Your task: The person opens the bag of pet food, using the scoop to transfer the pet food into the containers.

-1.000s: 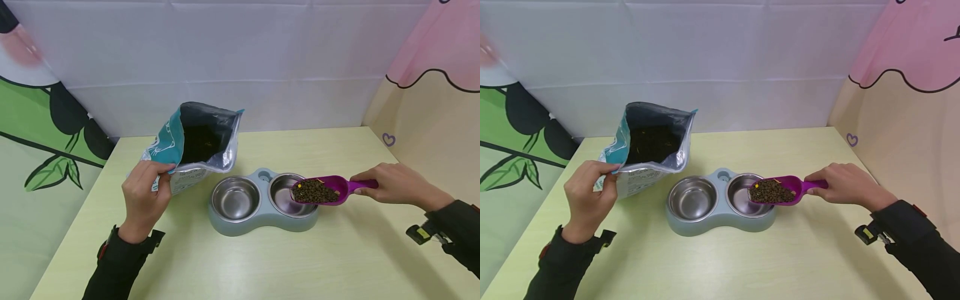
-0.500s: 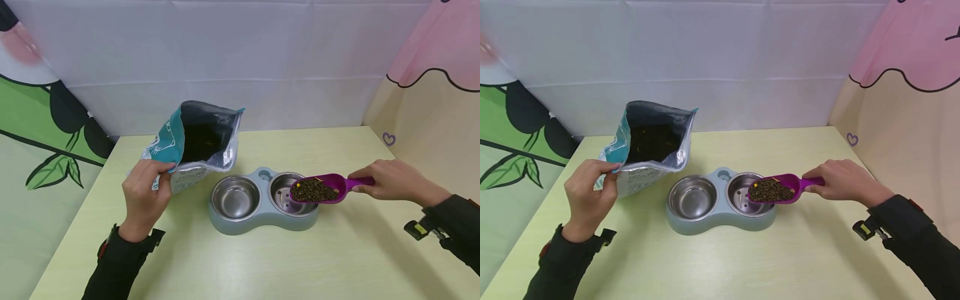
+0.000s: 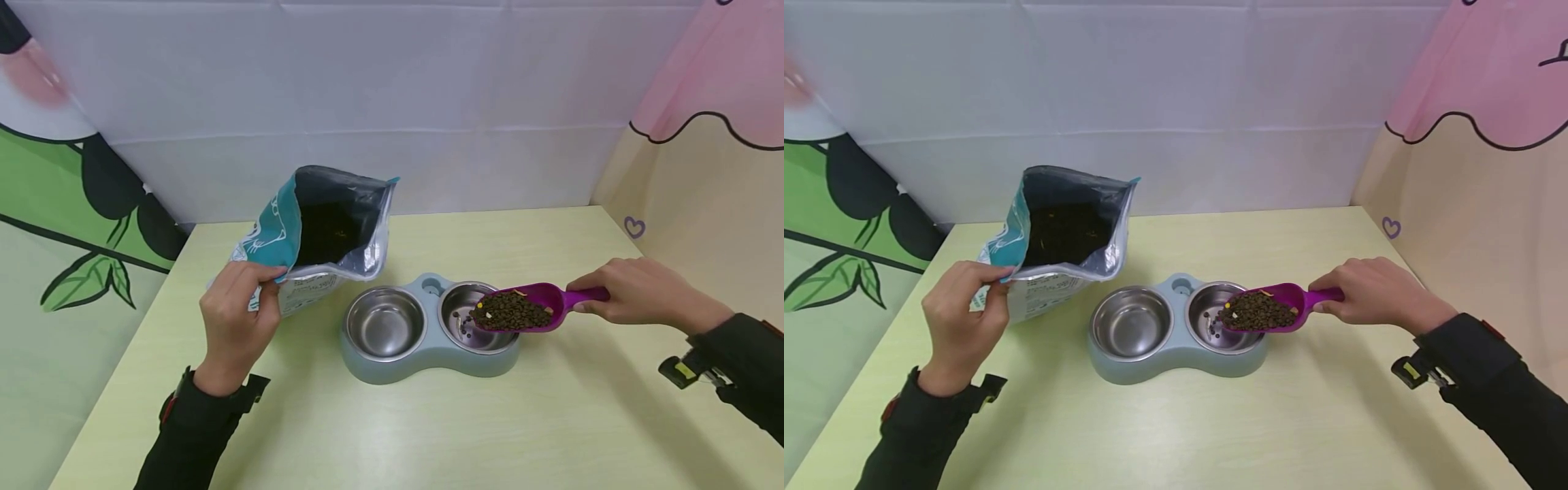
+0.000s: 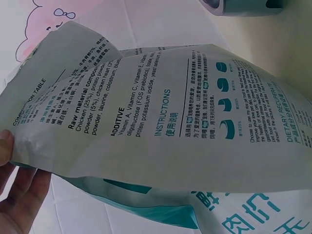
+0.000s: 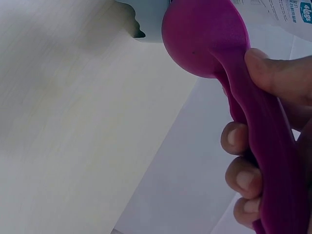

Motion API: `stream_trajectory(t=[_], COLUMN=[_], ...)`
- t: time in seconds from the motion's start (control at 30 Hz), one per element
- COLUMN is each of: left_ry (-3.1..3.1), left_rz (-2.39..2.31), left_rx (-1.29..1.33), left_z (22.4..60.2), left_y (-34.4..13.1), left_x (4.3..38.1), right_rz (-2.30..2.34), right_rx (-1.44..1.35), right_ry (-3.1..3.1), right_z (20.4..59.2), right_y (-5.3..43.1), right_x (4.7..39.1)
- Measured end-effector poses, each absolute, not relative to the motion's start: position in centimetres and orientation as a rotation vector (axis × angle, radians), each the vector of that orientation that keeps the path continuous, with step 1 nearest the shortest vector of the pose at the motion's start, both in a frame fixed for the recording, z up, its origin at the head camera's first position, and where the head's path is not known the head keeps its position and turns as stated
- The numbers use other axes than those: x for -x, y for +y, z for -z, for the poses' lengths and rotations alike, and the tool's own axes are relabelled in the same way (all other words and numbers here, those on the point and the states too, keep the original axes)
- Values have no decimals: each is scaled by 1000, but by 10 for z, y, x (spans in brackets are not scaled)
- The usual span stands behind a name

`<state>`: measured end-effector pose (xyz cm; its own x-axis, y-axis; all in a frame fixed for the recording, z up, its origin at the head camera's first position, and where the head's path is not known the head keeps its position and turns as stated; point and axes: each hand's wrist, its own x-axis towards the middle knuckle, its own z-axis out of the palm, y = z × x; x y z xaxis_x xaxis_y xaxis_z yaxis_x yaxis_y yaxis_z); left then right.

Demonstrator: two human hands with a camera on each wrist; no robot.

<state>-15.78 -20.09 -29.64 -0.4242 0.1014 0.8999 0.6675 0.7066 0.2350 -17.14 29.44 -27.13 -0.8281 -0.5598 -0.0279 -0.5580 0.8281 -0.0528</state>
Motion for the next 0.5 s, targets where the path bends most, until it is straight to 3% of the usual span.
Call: stream_trajectory(t=[0.5], left_ry=[-1924], left_rz=[724], left_rx=[596], left_z=[298], left_y=[-201], left_x=[160], right_rz=[53], right_rx=[916], right_ry=[2953], right_z=[268], right_y=[292], right_x=[172])
